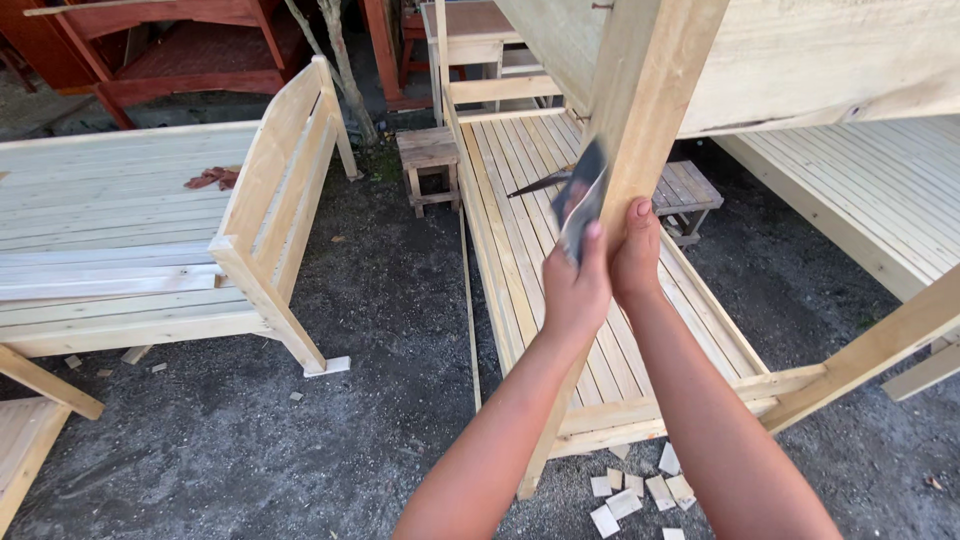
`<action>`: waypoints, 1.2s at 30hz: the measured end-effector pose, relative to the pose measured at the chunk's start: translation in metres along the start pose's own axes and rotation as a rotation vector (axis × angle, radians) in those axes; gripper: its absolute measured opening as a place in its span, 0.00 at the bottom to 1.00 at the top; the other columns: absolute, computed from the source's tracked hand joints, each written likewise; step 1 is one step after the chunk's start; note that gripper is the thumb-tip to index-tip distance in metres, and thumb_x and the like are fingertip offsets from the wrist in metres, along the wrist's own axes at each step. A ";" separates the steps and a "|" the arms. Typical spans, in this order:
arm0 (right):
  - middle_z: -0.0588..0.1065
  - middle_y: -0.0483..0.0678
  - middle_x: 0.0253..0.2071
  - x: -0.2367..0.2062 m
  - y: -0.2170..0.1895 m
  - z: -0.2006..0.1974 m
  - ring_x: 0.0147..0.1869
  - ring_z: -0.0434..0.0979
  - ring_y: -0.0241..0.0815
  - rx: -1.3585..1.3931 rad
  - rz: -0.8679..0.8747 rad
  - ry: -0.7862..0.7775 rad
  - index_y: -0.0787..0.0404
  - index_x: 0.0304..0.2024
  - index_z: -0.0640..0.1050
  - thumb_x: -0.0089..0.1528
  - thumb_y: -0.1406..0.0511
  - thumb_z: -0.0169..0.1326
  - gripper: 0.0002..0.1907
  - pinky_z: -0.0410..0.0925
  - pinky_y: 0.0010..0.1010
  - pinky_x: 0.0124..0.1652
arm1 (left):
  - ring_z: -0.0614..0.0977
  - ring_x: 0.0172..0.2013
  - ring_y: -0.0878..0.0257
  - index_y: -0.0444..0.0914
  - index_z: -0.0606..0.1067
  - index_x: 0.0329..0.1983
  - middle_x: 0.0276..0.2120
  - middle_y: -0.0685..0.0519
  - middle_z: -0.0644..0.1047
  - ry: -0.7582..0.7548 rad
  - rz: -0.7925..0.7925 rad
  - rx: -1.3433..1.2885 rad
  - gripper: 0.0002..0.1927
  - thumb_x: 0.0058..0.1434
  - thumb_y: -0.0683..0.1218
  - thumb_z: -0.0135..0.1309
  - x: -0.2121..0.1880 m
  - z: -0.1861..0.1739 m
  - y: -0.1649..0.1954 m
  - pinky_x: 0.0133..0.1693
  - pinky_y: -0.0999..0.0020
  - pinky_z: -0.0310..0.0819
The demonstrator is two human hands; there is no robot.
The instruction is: The person sands a light wooden bunk bed frame with a sheet of sandpaper, rubbing the vertical corner post and side rails by hand. They move around the frame to sand different surfaces, including the edges of the upper rail, working the paper back and forth over the wood.
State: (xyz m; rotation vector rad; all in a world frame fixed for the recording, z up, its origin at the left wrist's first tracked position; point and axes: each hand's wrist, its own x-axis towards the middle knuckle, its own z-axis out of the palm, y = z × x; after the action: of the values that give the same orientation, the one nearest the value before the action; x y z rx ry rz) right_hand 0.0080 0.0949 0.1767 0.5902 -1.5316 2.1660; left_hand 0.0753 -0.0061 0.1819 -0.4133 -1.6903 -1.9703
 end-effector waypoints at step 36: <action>0.75 0.57 0.59 -0.251 0.017 -0.118 0.62 0.75 0.53 0.329 0.843 0.058 0.66 0.65 0.68 0.51 0.53 0.66 0.44 0.66 0.47 0.60 | 0.84 0.43 0.64 0.33 0.80 0.48 0.41 0.52 0.84 -0.758 -0.770 -0.274 0.19 0.55 0.44 0.68 -0.088 -0.103 -0.029 0.48 0.67 0.78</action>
State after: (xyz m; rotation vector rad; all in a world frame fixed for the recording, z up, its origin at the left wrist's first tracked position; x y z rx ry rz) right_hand 0.1924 0.1777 -0.0130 -0.0765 -1.5700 3.0548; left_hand 0.1418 -0.0887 0.0923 -0.7636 -2.2682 -2.8692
